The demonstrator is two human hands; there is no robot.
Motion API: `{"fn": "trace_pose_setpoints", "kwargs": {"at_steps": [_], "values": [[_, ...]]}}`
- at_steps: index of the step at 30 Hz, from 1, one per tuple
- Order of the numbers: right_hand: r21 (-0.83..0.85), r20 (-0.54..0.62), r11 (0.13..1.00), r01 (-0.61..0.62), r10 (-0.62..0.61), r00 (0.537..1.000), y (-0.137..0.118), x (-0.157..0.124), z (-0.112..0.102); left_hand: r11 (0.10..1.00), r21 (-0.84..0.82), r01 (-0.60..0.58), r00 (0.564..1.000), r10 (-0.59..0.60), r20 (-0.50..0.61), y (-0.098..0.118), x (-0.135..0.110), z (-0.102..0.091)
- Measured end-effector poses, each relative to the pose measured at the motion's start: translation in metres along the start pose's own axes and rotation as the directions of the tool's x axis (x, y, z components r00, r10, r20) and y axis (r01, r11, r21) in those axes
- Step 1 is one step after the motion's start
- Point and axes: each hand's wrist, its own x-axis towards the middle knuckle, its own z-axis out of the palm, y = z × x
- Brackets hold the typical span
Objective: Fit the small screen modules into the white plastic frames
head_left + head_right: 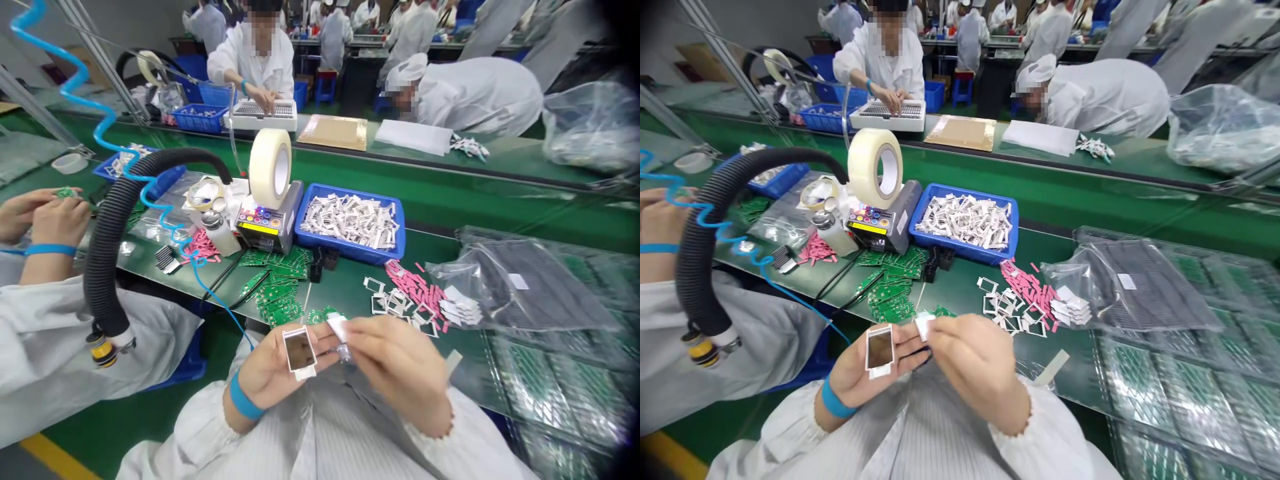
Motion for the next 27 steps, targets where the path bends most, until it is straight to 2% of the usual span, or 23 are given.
{"fn": "trace_pose_setpoints", "kwargs": {"at_steps": [2,5,7,9,11,13,17,20,23,25,27], "values": [[0.005,0.01,0.993,0.121,-0.121,0.993,-0.013,0.005,0.014,0.998,0.025,-0.05,0.998,0.051,-0.023,0.002,-0.004,0.0],[0.047,0.006,0.988,0.146,-0.146,0.989,-0.018,0.01,0.024,0.994,0.083,-0.076,0.994,0.082,-0.073,0.007,-0.01,-0.001],[0.154,0.034,0.984,0.094,-0.1,0.994,-0.017,0.016,0.026,0.989,0.113,-0.091,0.989,0.103,-0.104,0.01,-0.013,-0.002],[0.254,0.1,0.967,-0.032,0.006,0.995,-0.016,0.022,0.027,0.985,0.14,-0.105,0.986,0.121,-0.113,0.012,-0.016,-0.003],[0.268,0.173,0.952,-0.151,0.106,0.979,-0.015,0.028,0.029,0.978,0.184,-0.102,0.986,0.124,-0.111,0.014,-0.017,-0.004],[0.213,0.201,0.959,-0.188,0.145,0.969,-0.015,0.029,0.034,0.966,0.236,-0.105,0.984,0.136,-0.117,0.015,-0.018,-0.005],[0.14,0.089,0.98,-0.14,0.128,0.988,-0.017,0.021,0.048,0.955,0.27,-0.124,0.976,0.167,-0.143,0.013,-0.017,-0.003],[0.149,0.04,0.971,-0.184,0.18,0.983,-0.019,0.013,0.054,0.959,0.257,-0.123,0.975,0.165,-0.15,0.009,-0.013,0.0],[0.175,0.081,0.938,-0.301,0.29,0.953,-0.022,0.009,0.048,0.965,0.243,-0.099,0.979,0.138,-0.149,0.004,-0.008,0.001],[0.187,0.09,0.911,-0.367,0.356,0.93,-0.021,0.006,0.036,0.969,0.223,-0.105,0.975,0.145,-0.17,0.004,-0.004,-0.002],[0.194,0.052,0.881,-0.431,0.43,0.902,-0.014,-0.001,0.019,0.968,0.204,-0.149,0.96,0.191,-0.206,0.007,-0.001,-0.007]]}}
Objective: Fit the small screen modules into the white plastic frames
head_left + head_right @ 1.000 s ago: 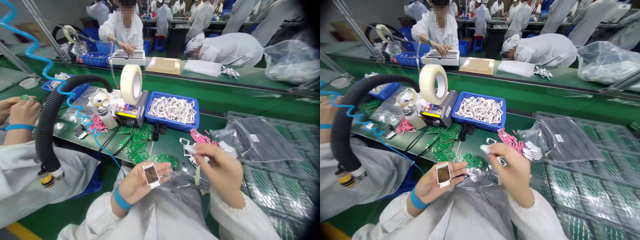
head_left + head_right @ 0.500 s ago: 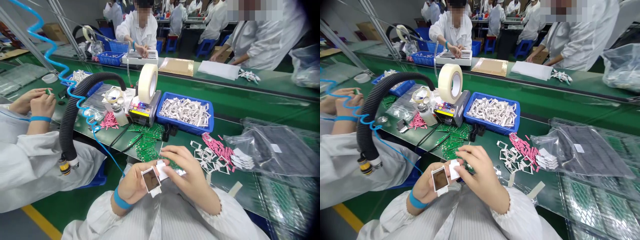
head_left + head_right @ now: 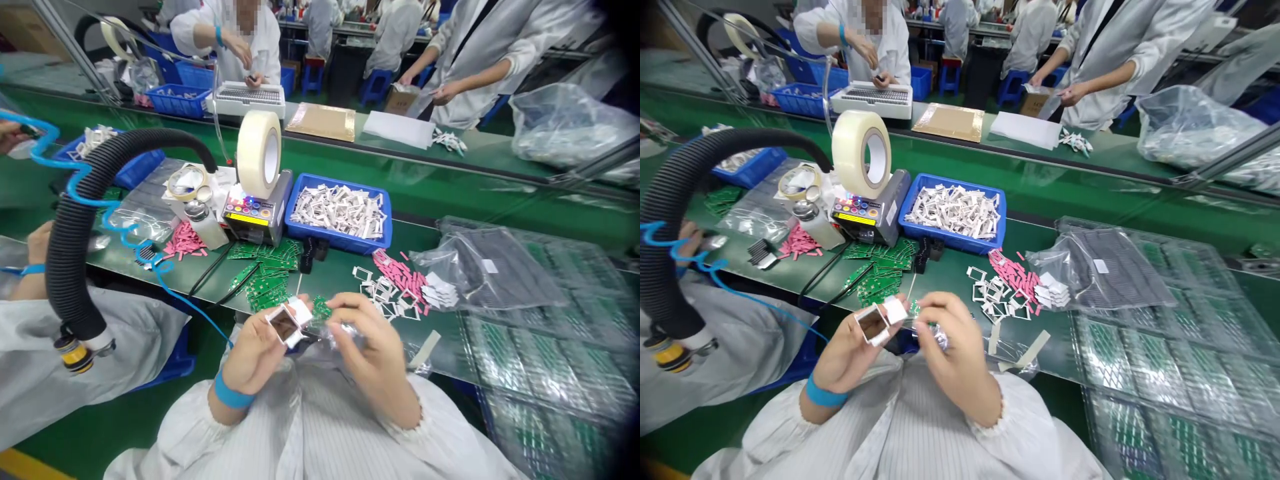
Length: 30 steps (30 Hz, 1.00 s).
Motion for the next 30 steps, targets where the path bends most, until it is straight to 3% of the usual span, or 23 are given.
{"fn": "trace_pose_setpoints", "kwargs": {"at_steps": [2,5,7,10,13,15,17,20,23,26,28,30], "values": [[-0.019,-0.031,0.995,-0.095,0.095,0.995,0.015,-0.007,-0.019,0.999,-0.021,-0.039,0.999,0.039,-0.027,0.002,0.003,-0.007],[-0.14,0.121,0.965,-0.223,0.24,0.963,0.053,-0.024,-0.034,0.999,-0.046,-0.019,1.0,0.019,0.01,0.005,0.004,-0.013],[-0.221,0.212,0.941,-0.257,0.304,0.929,0.076,-0.037,-0.033,0.998,-0.06,0.03,0.998,-0.027,0.058,0.006,0.002,-0.011],[-0.268,0.168,0.926,-0.267,0.318,0.933,0.087,-0.047,-0.025,0.989,-0.07,0.128,0.98,-0.115,0.163,0.005,-0.002,-0.004],[-0.085,0.154,0.963,-0.255,0.266,0.952,0.068,-0.038,-0.022,0.969,-0.051,0.24,0.934,-0.216,0.284,0.005,-0.004,0.004],[0.202,0.281,0.949,-0.241,0.18,0.943,0.048,-0.025,-0.021,0.954,-0.03,0.3,0.899,-0.272,0.342,0.004,-0.005,0.007],[0.463,0.447,0.838,-0.288,0.06,0.893,0.031,-0.014,-0.015,0.938,-0.017,0.345,0.872,-0.314,0.376,0.002,-0.005,0.007],[0.646,0.572,0.627,-0.435,-0.019,0.82,0.018,-0.008,0.002,0.922,-0.027,0.386,0.857,-0.348,0.381,0.0,-0.007,0.005],[0.702,0.59,0.469,-0.535,0.037,0.806,0.013,-0.01,0.015,0.914,-0.066,0.401,0.858,-0.35,0.375,0.002,-0.009,0.003],[0.736,0.548,0.391,-0.553,0.137,0.825,0.012,-0.008,0.011,0.899,-0.123,0.42,0.844,-0.338,0.416,0.007,-0.007,0.002],[0.753,0.47,0.466,-0.464,0.112,0.875,0.011,-0.002,-0.001,0.884,-0.151,0.443,0.824,-0.335,0.456,0.007,-0.004,0.0],[0.703,0.394,0.661,-0.262,-0.055,0.918,0.008,0.006,-0.016,0.869,-0.164,0.467,0.809,-0.345,0.476,0.005,-0.002,-0.001]]}}
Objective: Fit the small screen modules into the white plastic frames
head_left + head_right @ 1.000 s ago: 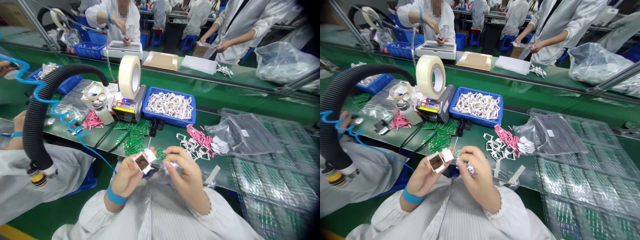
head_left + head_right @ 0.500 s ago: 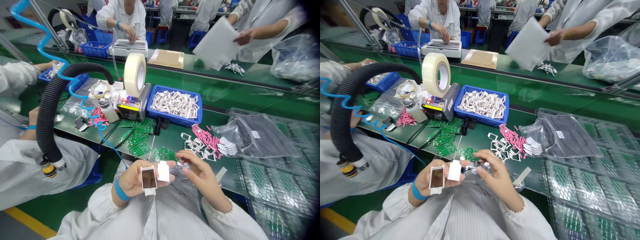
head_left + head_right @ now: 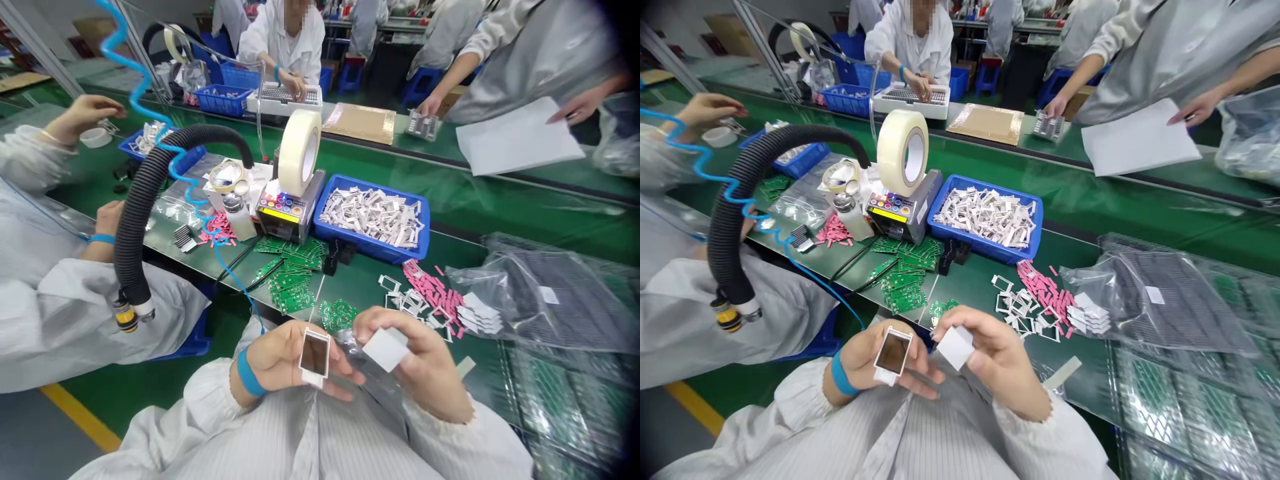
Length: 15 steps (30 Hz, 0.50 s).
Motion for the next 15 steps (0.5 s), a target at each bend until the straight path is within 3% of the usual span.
{"fn": "trace_pose_setpoints", "kwargs": {"at_steps": [2,5,7,10,15], "values": [[-0.296,0.17,0.938,0.179,-0.132,0.976,-0.014,0.004,-0.005,1.0,-0.021,0.023,1.0,-0.023,-0.013,-0.003,0.002,-0.003],[-0.587,0.347,0.72,0.371,-0.19,0.918,-0.026,0.011,-0.006,0.999,-0.039,0.038,0.999,-0.04,-0.036,-0.008,0.005,-0.005],[-0.659,0.407,0.606,0.446,-0.212,0.888,-0.027,0.017,-0.003,0.999,-0.042,0.035,0.998,-0.037,-0.049,-0.01,0.005,-0.005],[-0.682,0.491,0.509,0.525,-0.213,0.844,-0.025,0.023,-0.001,0.999,-0.039,0.038,0.997,-0.04,-0.059,-0.011,0.006,-0.005],[-0.721,0.497,0.493,0.486,-0.12,0.859,-0.024,0.025,-0.004,0.999,-0.016,0.046,0.993,-0.047,-0.106,-0.011,0.007,-0.004]]}}
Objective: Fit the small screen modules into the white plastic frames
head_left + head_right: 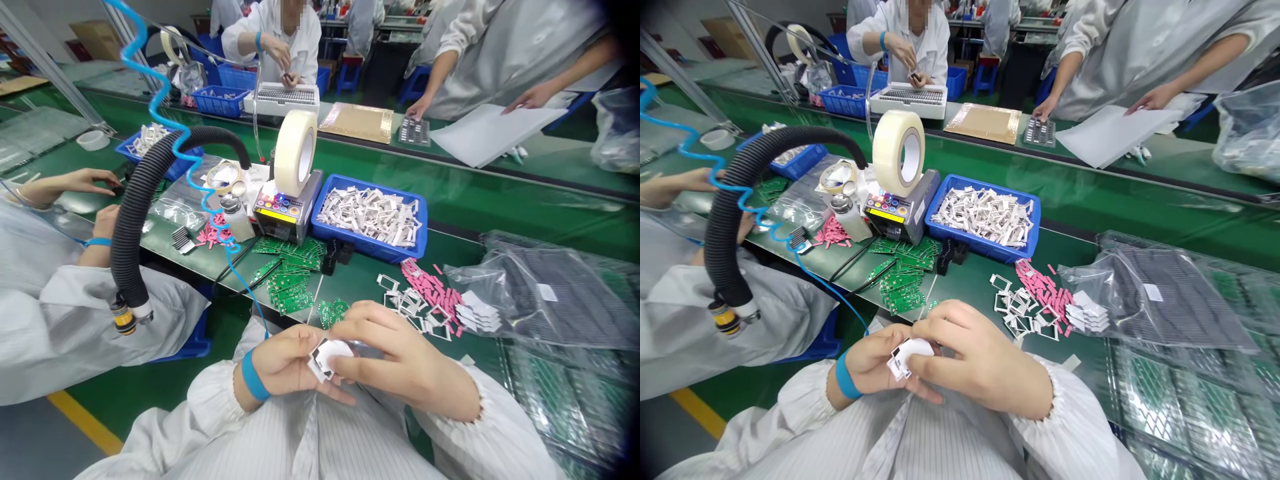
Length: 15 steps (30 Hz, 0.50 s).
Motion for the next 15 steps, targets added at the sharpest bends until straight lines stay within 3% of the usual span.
{"fn": "trace_pose_setpoints", "kwargs": {"at_steps": [6,11,12,13,14,15], "values": [[0.062,-0.004,0.991,0.119,-0.119,0.993,-0.006,0.0,0.007,1.0,-0.019,0.013,1.0,-0.013,0.021,-0.007,0.001,0.0],[0.032,-0.082,0.98,0.198,-0.195,0.977,-0.007,-0.013,0.015,0.998,0.038,-0.041,0.999,0.04,0.024,-0.012,-0.001,-0.007],[0.042,-0.112,0.984,0.172,-0.167,0.98,-0.002,-0.02,0.014,0.998,0.049,-0.048,0.998,0.047,0.034,-0.012,0.0,-0.008],[0.038,-0.154,0.998,0.059,-0.052,0.987,0.007,-0.029,0.012,0.996,0.058,-0.061,0.997,0.058,0.047,-0.012,0.0,-0.009],[0.023,-0.211,0.991,-0.134,0.136,0.968,0.019,-0.04,0.009,0.995,0.064,-0.078,0.996,0.074,0.057,-0.012,0.0,-0.01],[0.009,-0.28,0.933,-0.358,0.347,0.895,0.034,-0.052,0.005,0.994,0.063,-0.094,0.994,0.09,0.065,-0.012,0.001,-0.01]]}}
